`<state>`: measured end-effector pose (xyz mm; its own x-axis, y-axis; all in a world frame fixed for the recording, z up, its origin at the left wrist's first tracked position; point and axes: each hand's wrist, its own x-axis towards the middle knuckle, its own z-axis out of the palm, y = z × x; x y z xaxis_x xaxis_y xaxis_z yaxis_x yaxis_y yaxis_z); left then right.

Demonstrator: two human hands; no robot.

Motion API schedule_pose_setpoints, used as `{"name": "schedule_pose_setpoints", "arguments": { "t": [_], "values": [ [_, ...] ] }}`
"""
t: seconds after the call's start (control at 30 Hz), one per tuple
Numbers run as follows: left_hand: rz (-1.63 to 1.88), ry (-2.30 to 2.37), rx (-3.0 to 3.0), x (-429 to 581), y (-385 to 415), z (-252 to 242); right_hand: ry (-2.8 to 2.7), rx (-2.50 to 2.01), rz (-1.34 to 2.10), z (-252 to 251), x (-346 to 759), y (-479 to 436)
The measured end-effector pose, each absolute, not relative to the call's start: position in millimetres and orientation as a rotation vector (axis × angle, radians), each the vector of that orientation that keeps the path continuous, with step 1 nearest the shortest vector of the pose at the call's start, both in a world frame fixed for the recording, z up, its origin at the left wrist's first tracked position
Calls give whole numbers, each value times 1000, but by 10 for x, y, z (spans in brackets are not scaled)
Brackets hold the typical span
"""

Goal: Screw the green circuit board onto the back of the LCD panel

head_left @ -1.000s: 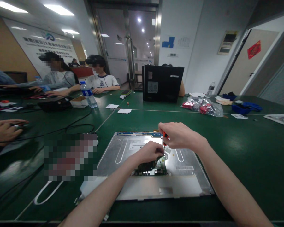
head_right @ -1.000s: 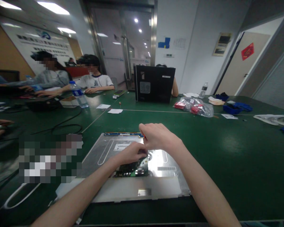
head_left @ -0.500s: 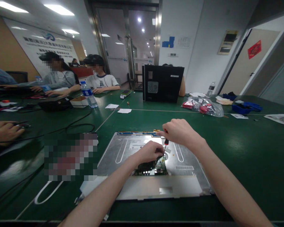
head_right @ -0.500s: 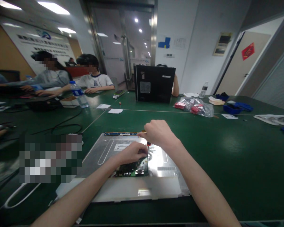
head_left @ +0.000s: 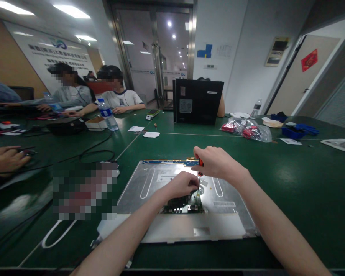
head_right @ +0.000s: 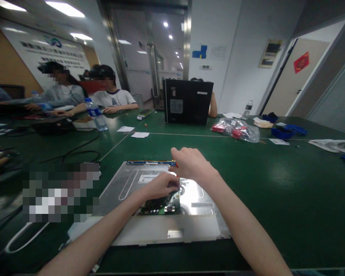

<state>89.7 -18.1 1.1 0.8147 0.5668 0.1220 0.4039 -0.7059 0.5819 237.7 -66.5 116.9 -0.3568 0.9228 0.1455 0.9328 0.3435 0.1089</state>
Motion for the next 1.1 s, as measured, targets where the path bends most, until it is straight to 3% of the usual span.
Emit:
{"name": "schedule_pose_setpoints", "arguments": {
  "t": [0.2,0.47,0.77,1.1],
  "values": [
    [378,719,2439,895,-188,27,-2552,-1755,-326,1155,2357,-658],
    [373,724,2418,897,-165,-13,-2648,-1494,-63,1166,2406,-721],
    [379,729,2445,895,-206,44,-2510,-1840,-299,1192,2340,-644],
    [376,733,2415,895,-189,12,-2592,-1611,-211,1165,2381,-699]
  ]
}}
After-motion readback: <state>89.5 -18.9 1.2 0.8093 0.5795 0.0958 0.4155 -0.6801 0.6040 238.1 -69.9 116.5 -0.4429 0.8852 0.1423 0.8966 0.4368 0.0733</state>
